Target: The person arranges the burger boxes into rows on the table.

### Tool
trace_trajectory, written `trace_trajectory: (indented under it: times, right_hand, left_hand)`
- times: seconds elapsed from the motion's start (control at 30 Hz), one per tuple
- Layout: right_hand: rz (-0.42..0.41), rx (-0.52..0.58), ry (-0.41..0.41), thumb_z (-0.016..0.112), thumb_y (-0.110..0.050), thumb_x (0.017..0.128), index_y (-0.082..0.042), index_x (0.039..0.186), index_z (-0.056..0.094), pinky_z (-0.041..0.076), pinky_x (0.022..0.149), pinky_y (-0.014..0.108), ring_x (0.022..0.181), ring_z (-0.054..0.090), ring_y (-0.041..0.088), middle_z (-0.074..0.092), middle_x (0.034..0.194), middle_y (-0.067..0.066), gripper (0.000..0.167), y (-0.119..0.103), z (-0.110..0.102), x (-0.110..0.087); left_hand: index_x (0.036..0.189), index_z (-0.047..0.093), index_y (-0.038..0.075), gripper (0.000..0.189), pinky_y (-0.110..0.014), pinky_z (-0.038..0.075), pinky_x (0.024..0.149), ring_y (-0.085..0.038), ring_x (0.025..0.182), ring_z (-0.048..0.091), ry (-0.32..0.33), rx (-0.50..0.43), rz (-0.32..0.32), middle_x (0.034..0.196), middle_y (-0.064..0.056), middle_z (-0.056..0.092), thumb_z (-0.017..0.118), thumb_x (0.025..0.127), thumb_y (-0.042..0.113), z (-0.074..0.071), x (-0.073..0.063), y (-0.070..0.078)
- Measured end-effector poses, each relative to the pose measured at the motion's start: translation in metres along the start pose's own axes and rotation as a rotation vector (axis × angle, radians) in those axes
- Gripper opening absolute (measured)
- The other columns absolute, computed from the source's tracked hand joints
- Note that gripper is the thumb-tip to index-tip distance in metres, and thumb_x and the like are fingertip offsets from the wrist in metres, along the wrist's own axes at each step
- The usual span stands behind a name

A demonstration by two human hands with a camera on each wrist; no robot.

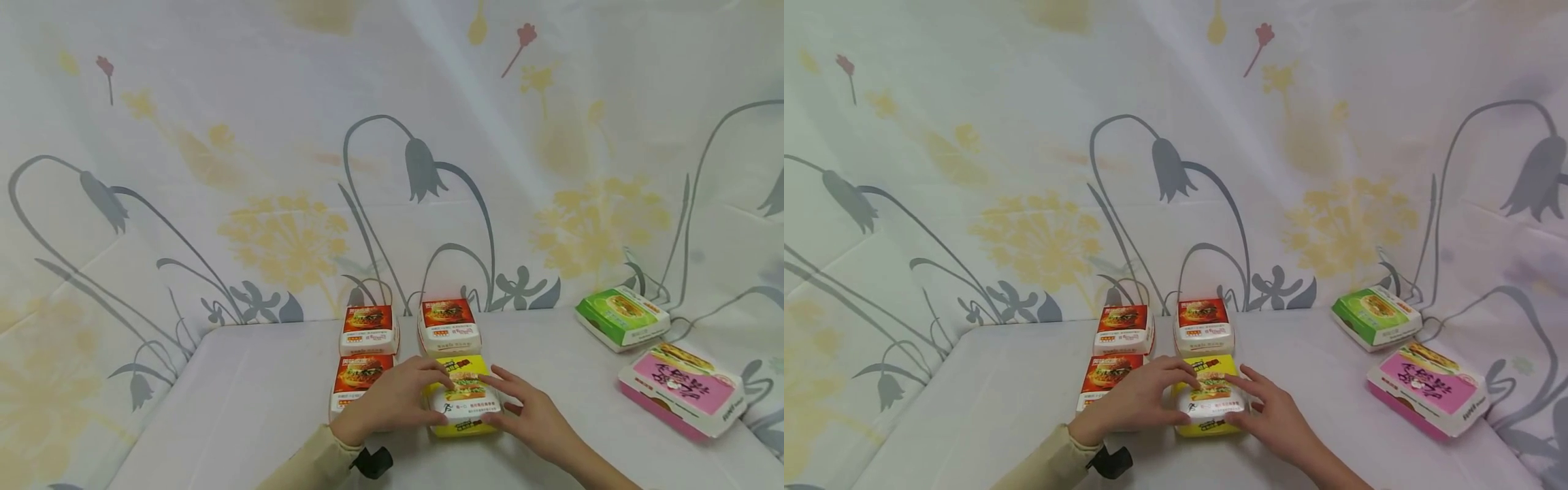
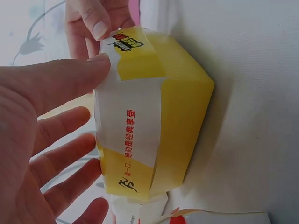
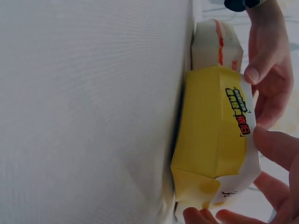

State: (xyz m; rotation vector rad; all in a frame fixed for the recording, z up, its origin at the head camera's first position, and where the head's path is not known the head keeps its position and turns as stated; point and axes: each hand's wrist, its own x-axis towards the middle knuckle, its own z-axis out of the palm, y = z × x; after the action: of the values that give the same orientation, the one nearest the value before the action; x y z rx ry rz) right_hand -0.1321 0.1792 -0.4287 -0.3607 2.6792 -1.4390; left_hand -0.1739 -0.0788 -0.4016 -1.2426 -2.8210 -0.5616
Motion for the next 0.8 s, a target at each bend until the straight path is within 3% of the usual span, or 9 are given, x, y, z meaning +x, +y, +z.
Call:
trace_trajectory:
  times: [0.2, 0.6, 0.8]
  right_hand:
    - [0.007, 0.008, -0.005, 0.081, -0.033, 0.084, -0.013, 0.130, 0.066, 0.054, 0.089, 0.046, 0.137, 0.038, 0.047, 0.042, 0.152, 0.020, 0.053, 0.0013, 0.0011, 0.0003]
    - [0.064, 0.005, 0.055, 0.084, -0.034, 0.079, -0.015, 0.130, 0.067, 0.054, 0.089, 0.043, 0.137, 0.039, 0.044, 0.043, 0.151, 0.019, 0.057, -0.0030, 0.0086, 0.0010]
    - [0.078, 0.008, 0.043, 0.084, -0.035, 0.080, -0.016, 0.129, 0.067, 0.054, 0.089, 0.044, 0.137, 0.039, 0.044, 0.043, 0.151, 0.019, 0.056, -0.0022, 0.0081, 0.0001]
  left_hand:
    - [0.123, 0.069, 0.027, 0.043, -0.032, 0.045, 0.101, -0.011, 0.129, 0.048, -0.027, 0.002, 0.016, 0.142, 0.013, 0.053, 0.080, 0.084, 0.042, 0.0009, 0.0012, -0.0001]
    - [0.123, 0.071, 0.028, 0.043, -0.030, 0.045, 0.100, -0.010, 0.123, 0.048, -0.010, -0.021, 0.018, 0.137, 0.015, 0.057, 0.079, 0.084, 0.044, 0.0021, 0.0061, -0.0017]
    - [0.125, 0.070, 0.027, 0.046, -0.027, 0.046, 0.095, -0.008, 0.118, 0.048, -0.006, -0.032, 0.011, 0.138, 0.015, 0.057, 0.079, 0.084, 0.044, 0.0060, 0.0048, -0.0028]
